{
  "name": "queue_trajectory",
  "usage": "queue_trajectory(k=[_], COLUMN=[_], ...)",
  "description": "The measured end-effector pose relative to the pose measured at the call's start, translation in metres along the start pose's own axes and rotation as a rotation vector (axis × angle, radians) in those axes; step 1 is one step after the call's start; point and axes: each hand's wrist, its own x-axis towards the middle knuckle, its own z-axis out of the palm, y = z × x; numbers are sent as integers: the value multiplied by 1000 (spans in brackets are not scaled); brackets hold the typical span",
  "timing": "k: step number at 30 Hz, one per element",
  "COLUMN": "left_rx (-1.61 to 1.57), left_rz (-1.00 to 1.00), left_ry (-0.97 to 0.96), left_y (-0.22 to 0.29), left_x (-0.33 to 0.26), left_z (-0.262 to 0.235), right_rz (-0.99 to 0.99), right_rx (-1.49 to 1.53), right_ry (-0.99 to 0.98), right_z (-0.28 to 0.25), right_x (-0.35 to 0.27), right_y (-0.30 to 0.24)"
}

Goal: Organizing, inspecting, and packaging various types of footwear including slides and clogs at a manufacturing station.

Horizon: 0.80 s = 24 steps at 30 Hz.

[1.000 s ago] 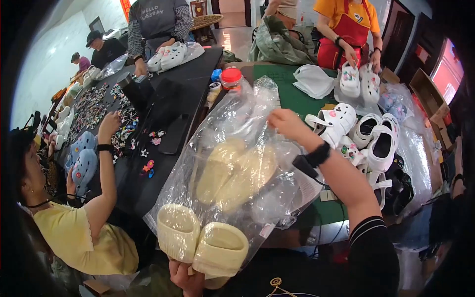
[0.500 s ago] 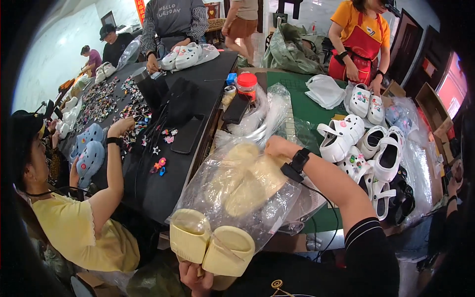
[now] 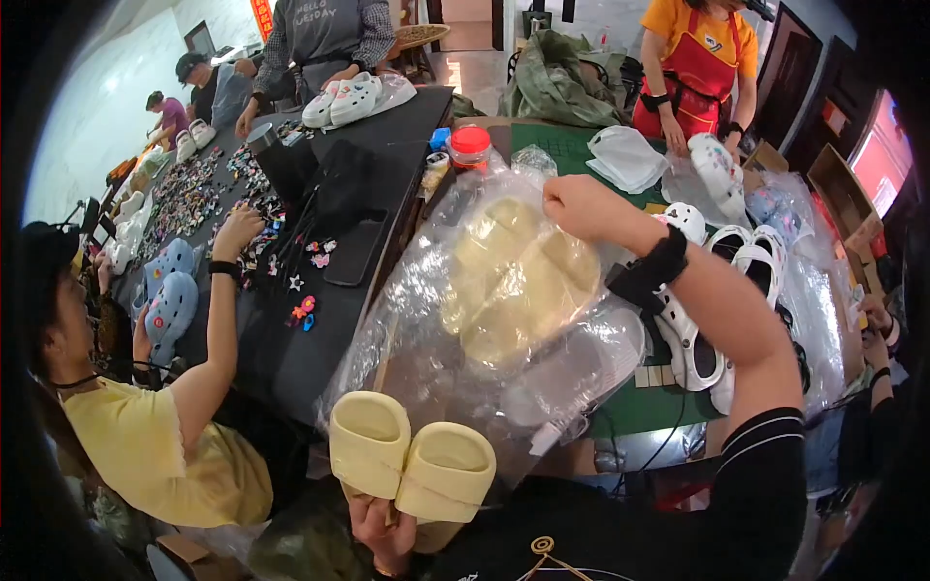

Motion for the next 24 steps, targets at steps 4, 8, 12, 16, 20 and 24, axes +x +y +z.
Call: queue_trajectory(k=[4, 8, 12, 16, 20, 24], left_rx=[4, -57, 89, 84, 24, -2], left_rz=[5, 103, 147, 168, 119, 221], left_ry=[-12, 51, -108, -136, -109, -92], left_y=[-6, -1, 11, 15, 24, 45], left_x=[2, 11, 18, 30, 51, 95], left_z=[7, 14, 11, 14, 30, 49], right_rz=[-52, -190, -75, -119, 86, 104], right_rx=[68, -217, -231, -406, -533, -481], right_ry=[213, 221, 294, 432, 591, 988], right_z=[-58, -74, -127, -174, -230, -278], right_x=[-5, -1, 2, 9, 3, -31], right_y=[-1, 11, 21, 32, 49, 44])
